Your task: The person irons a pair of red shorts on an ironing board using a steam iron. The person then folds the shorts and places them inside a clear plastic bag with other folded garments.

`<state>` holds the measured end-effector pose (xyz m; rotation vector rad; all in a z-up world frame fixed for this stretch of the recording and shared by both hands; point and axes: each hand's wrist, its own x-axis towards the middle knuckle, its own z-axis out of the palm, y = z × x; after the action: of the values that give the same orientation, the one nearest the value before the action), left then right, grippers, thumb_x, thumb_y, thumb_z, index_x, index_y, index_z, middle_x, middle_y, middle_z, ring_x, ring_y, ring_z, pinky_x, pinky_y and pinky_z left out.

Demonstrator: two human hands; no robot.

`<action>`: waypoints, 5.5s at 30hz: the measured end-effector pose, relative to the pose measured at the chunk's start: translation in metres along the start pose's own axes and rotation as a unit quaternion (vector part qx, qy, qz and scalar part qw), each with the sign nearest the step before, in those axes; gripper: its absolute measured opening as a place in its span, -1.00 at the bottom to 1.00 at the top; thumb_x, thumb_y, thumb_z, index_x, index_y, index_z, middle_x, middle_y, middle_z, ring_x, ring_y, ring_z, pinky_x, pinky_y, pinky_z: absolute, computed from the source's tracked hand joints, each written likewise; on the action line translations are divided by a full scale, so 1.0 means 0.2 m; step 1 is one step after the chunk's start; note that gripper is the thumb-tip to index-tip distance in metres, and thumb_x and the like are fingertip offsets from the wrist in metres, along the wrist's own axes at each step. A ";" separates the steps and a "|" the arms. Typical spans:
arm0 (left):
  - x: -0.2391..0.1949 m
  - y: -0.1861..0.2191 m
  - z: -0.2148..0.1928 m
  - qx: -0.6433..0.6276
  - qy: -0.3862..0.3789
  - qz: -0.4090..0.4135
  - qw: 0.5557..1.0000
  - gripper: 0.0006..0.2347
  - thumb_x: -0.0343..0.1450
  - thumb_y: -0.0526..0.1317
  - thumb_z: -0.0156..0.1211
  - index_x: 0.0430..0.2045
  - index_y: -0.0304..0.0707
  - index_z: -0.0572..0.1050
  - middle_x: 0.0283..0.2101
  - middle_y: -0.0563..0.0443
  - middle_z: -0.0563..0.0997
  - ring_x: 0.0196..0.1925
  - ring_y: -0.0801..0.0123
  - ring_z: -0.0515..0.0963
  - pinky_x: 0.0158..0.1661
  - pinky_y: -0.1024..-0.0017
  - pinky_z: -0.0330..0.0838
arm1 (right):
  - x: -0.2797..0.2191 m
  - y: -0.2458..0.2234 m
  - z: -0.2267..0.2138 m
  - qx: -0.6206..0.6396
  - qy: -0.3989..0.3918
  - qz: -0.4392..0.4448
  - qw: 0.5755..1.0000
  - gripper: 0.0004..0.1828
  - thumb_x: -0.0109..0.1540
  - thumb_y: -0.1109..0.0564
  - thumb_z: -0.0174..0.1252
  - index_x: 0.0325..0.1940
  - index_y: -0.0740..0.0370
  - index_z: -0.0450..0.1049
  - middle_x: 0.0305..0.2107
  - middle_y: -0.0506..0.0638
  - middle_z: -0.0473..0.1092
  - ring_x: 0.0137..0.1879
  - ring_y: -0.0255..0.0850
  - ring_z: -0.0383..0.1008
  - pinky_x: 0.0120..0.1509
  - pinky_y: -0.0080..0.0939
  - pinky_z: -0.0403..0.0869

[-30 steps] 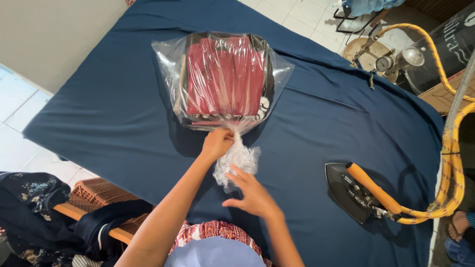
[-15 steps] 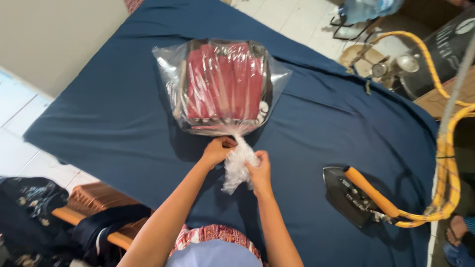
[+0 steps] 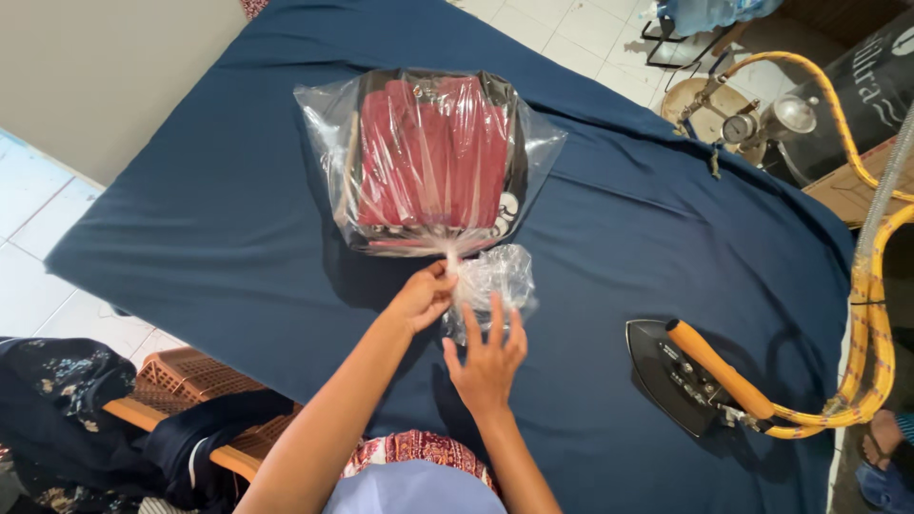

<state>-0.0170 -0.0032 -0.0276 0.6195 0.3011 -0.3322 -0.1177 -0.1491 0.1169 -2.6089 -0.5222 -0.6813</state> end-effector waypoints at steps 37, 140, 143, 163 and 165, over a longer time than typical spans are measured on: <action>-0.23 0.14 0.10 0.256 0.087 0.026 0.962 -0.68 0.40 -0.22 0.29 0.02 -0.32 0.48 -0.10 -0.08 0.66 -0.11 0.37 0.65 -0.12 0.40 0.56 | 0.15 0.27 0.23 0.049 -0.084 -0.261 0.960 -0.79 0.09 0.17 0.31 -0.21 -0.05 0.59 -0.19 -0.26 0.49 0.13 -0.26 0.45 0.44 0.14 0.21; 0.08 0.32 -0.23 0.013 0.153 -0.075 0.985 -0.77 0.31 -0.18 0.22 -0.19 -0.15 0.56 -0.03 0.01 0.60 0.06 0.26 0.48 0.15 0.23 0.20 | 0.29 0.26 0.81 0.761 -0.089 0.575 0.289 -0.37 0.22 -0.20 -0.01 0.23 0.26 0.39 0.13 0.11 0.44 0.27 0.05 0.38 0.37 0.12 0.31; 0.06 0.37 -0.18 0.027 0.179 -0.088 0.980 -0.76 0.30 -0.10 0.21 -0.21 -0.11 0.56 -0.02 0.03 0.59 0.06 0.27 0.45 0.21 0.12 0.06 | 0.41 0.22 0.84 0.799 -0.051 0.558 0.216 -0.23 0.19 -0.31 -0.06 0.23 0.34 0.36 0.15 0.23 0.42 0.29 0.15 0.36 0.38 0.24 0.28; 0.29 0.14 -0.38 -0.251 0.131 0.057 0.957 -0.91 0.30 -0.37 0.20 -0.44 -0.15 0.46 -0.45 0.06 0.48 -0.36 0.24 0.50 -0.22 0.15 0.46 | 0.38 0.53 0.96 0.514 -0.187 0.474 0.690 -0.70 0.31 0.00 0.11 0.08 0.11 0.50 -0.11 -0.08 0.51 -0.03 -0.26 0.52 -0.02 -0.14 0.51; 0.33 0.13 -0.42 -0.240 0.182 0.076 0.951 -0.90 0.29 -0.40 0.16 -0.48 -0.12 0.46 -0.47 0.10 0.48 -0.38 0.29 0.50 -0.21 0.20 0.45 | 0.41 0.50 0.79 0.397 -0.163 0.423 0.798 -0.70 0.31 0.00 0.15 0.07 0.11 0.54 -0.13 -0.05 0.53 -0.04 -0.25 0.53 -0.01 -0.13 0.52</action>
<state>0.0387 0.0543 -0.1043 0.2152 0.6613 0.0138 0.0528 -0.1420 0.0054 -1.8168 0.2716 0.2660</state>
